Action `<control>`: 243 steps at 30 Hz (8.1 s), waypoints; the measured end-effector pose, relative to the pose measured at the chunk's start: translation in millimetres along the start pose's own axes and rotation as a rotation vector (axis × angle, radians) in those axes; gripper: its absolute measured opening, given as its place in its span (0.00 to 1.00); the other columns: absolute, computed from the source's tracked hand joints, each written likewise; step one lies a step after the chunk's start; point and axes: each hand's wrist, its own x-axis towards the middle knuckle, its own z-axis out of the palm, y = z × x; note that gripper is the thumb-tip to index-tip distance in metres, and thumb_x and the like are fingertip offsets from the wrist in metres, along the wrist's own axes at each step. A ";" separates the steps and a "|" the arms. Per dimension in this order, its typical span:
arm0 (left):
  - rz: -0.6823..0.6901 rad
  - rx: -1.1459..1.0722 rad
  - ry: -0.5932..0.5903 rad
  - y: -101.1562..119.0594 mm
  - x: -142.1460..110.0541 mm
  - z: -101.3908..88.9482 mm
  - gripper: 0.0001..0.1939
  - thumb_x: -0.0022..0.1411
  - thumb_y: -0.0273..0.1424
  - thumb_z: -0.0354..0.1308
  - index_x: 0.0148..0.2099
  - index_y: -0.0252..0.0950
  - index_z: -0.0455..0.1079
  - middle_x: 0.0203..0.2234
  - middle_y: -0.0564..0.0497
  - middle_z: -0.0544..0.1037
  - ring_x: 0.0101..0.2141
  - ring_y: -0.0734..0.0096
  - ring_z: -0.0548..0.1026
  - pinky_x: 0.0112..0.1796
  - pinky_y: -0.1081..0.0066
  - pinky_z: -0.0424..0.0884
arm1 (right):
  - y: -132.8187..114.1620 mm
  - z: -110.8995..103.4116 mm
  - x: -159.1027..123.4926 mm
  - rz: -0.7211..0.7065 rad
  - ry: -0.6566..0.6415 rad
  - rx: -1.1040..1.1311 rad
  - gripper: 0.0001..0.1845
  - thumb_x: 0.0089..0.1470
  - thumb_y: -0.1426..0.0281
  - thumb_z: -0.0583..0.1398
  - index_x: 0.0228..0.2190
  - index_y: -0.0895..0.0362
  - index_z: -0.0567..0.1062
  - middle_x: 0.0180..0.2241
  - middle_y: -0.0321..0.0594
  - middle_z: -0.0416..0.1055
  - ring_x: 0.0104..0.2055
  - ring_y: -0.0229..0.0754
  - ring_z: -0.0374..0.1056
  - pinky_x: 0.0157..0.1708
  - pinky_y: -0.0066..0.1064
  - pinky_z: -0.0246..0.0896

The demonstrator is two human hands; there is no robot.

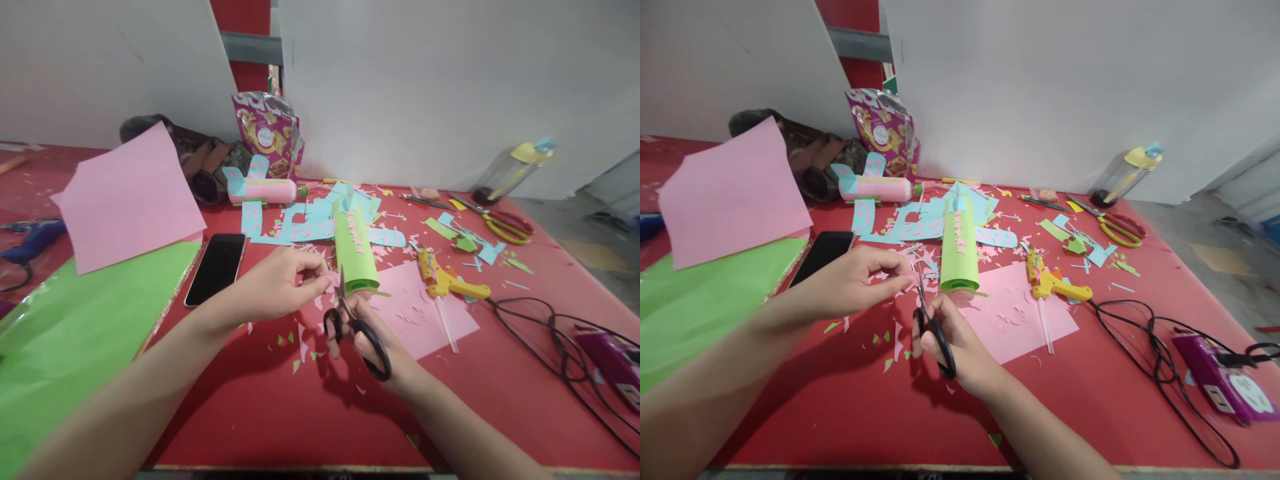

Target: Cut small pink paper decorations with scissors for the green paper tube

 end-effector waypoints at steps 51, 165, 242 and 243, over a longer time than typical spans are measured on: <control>0.015 -0.011 -0.046 -6.1 -0.2 -5.1 0.13 0.56 0.33 0.46 0.21 0.33 0.57 0.16 0.57 0.59 0.20 0.81 0.56 0.22 0.79 0.54 | 2.8 -0.5 -0.5 0.049 0.021 -0.041 0.20 0.46 0.55 0.57 0.26 0.54 0.53 0.20 0.27 0.57 0.17 0.29 0.55 0.20 0.26 0.50; 0.092 -0.143 -0.319 -2.4 -0.9 22.3 0.09 0.51 0.25 0.47 0.20 0.33 0.60 0.13 0.58 0.54 0.16 0.81 0.52 0.19 0.76 0.49 | 4.3 0.2 1.7 -0.086 0.440 -0.085 0.20 0.39 0.72 0.65 0.29 0.52 0.58 0.28 0.30 0.63 0.29 0.34 0.62 0.29 0.26 0.59; 0.070 0.023 0.002 -2.4 -0.9 -2.8 0.13 0.57 0.32 0.47 0.23 0.33 0.61 0.18 0.55 0.65 0.22 0.79 0.62 0.26 0.77 0.58 | -2.2 1.9 -1.6 0.030 0.021 -0.025 0.21 0.42 0.53 0.60 0.28 0.53 0.56 0.26 0.32 0.57 0.26 0.34 0.57 0.28 0.29 0.54; 0.062 0.024 0.010 -2.8 -0.8 -3.0 0.13 0.57 0.32 0.46 0.23 0.33 0.62 0.18 0.55 0.65 0.22 0.79 0.61 0.26 0.77 0.58 | -2.8 2.1 -1.3 0.034 0.029 -0.026 0.21 0.42 0.53 0.60 0.28 0.53 0.56 0.26 0.32 0.58 0.26 0.34 0.57 0.28 0.29 0.54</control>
